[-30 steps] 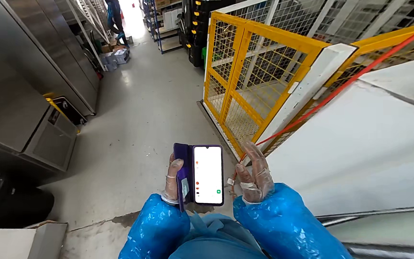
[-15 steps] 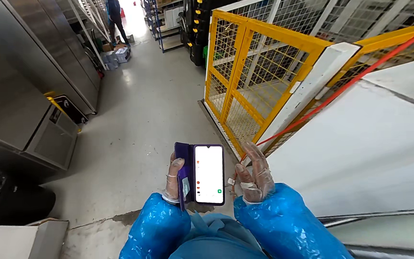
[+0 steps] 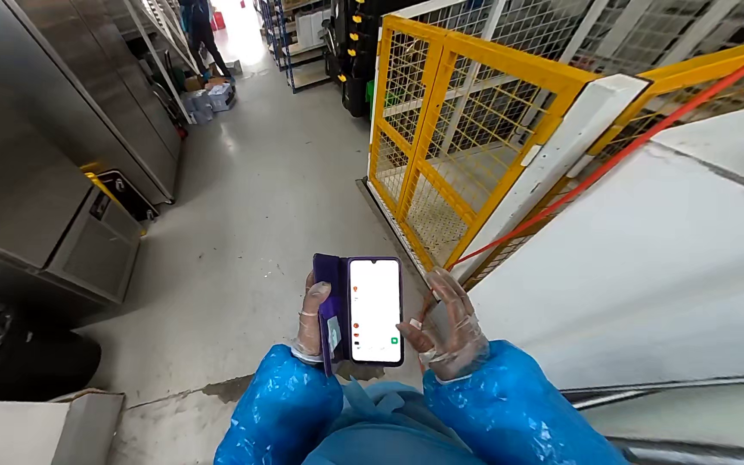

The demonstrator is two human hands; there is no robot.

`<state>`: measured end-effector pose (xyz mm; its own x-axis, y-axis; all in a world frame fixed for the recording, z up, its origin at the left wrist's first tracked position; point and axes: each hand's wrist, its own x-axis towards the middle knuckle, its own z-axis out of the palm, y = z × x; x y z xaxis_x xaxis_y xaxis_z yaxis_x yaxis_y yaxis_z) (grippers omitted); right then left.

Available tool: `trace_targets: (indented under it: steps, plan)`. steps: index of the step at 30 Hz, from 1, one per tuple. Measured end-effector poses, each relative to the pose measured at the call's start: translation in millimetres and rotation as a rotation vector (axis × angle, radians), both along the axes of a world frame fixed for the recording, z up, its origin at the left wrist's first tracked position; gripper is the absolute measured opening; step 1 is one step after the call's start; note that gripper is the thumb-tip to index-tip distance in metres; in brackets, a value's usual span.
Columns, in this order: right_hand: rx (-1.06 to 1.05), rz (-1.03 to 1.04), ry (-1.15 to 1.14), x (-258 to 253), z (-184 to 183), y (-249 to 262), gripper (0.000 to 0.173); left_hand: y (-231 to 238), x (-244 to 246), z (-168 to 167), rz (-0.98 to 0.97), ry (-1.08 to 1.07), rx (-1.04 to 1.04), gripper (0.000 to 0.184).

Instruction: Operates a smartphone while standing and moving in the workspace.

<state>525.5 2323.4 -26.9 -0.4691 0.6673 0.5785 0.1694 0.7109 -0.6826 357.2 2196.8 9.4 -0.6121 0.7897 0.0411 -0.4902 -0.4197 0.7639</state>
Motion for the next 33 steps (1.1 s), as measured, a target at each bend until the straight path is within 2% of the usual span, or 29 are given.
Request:
trace_targets:
  steps: [7, 12, 33]
  plan:
    - [0.003, 0.030, -0.106, 16, -12, -9, 0.107, -1, 0, -1, 0.005, 0.006, 0.010, 0.057]
    - [-0.011, 0.030, -0.104, 20, -16, -14, 0.108, -1, 1, -1, -0.016, 0.002, 0.042, 0.053]
    - [-0.057, 0.058, -0.117, 24, -16, -22, 0.110, -6, 13, 1, 0.022, 0.032, 0.040, 0.057]
